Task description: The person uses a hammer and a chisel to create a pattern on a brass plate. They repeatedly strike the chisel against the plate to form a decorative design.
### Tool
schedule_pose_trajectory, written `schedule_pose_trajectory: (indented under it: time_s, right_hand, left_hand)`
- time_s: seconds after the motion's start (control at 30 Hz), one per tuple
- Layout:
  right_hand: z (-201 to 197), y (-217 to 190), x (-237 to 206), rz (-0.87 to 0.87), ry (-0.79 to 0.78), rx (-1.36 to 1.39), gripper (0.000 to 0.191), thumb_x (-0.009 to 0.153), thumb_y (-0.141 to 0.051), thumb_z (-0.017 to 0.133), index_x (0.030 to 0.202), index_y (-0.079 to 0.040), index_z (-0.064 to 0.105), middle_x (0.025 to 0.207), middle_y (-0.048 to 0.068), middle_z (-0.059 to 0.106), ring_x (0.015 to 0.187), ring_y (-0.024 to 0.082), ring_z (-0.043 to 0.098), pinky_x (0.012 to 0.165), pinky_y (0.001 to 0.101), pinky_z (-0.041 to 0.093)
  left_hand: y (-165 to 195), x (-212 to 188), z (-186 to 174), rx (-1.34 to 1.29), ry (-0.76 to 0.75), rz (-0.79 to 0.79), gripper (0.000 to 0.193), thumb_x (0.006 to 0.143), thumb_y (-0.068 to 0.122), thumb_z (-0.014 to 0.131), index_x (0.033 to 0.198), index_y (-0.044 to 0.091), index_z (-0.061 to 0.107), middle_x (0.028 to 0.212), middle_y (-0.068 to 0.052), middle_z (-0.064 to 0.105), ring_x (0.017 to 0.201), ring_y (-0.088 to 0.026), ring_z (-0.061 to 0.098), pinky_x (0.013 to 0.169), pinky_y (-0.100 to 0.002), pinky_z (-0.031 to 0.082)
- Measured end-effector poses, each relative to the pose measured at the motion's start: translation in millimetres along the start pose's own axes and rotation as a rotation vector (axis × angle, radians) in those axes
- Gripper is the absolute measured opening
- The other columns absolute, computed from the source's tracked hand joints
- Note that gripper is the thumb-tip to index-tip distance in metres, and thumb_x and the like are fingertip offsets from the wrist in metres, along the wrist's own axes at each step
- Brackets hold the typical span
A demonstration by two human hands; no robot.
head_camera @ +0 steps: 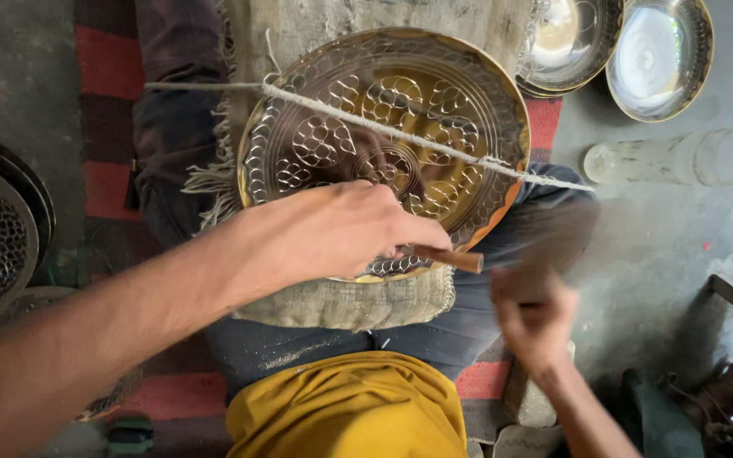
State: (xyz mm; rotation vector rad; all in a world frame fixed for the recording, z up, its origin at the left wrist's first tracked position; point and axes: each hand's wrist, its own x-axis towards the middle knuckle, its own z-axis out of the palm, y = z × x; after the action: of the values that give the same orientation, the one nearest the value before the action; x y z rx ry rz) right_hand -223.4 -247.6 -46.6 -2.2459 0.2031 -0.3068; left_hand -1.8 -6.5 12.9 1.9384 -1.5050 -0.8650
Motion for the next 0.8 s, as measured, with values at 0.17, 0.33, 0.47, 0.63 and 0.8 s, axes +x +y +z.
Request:
schedule_pose_trajectory:
  time_s: [0.17,0.33,0.47,0.63,0.8]
  right_hand:
    - [35,5,-36,0.264,0.235,-0.017,0.021,0.094,-0.008,0.076,0.081,-0.004,0.060,0.073,0.009,0.063,0.062,0.016,0.057,0.060,0.0290,0.047]
    - [48,8,-43,0.278,-0.164,-0.914,0.033,0.091,-0.025,0.081,0.068,-0.010,0.063,0.066,0.009,0.064,0.063,0.025,0.061,0.063,0.0382,0.047]
    - [55,5,-43,0.153,0.226,-0.282,0.021,0.089,-0.015,0.077,0.093,-0.002,0.062,0.084,0.007,0.065,0.074,0.018,0.061,0.072,0.0337,0.052]
    - [48,10,-45,0.333,0.290,-0.151,0.013,0.092,-0.011,0.078,0.090,-0.005,0.067,0.082,0.004,0.069,0.073,0.014,0.065,0.069,0.0277,0.053]
    - [28,28,-26,0.473,0.139,0.060,0.013,0.093,-0.010,0.076,0.085,-0.003,0.068,0.077,0.004,0.071,0.067,0.012,0.065,0.062,0.0249,0.052]
  left_hand:
    - [1,7,-5,0.084,0.004,0.151,0.054,0.076,-0.001,0.069,0.122,0.028,0.068,0.084,-0.011,0.074,0.081,-0.030,0.073,0.071,-0.045,0.059]
    - [6,16,-10,0.098,-0.199,0.119,0.042,0.083,0.003,0.068,0.116,0.029,0.071,0.090,-0.009,0.073,0.086,-0.030,0.072,0.071,-0.046,0.058]
    - [9,19,-9,0.136,-0.161,0.179,0.046,0.081,0.000,0.069,0.118,0.027,0.070,0.090,-0.009,0.074,0.084,-0.031,0.073,0.068,-0.046,0.059]
    - [2,13,-4,0.058,-0.078,0.079,0.072,0.077,-0.013,0.065,0.140,0.022,0.056,0.084,-0.013,0.074,0.071,-0.023,0.076,0.065,-0.034,0.064]
    - [-3,9,1,0.030,0.016,0.082,0.069,0.079,-0.015,0.064,0.140,0.017,0.056,0.087,-0.015,0.074,0.071,-0.022,0.076,0.062,-0.034,0.064]
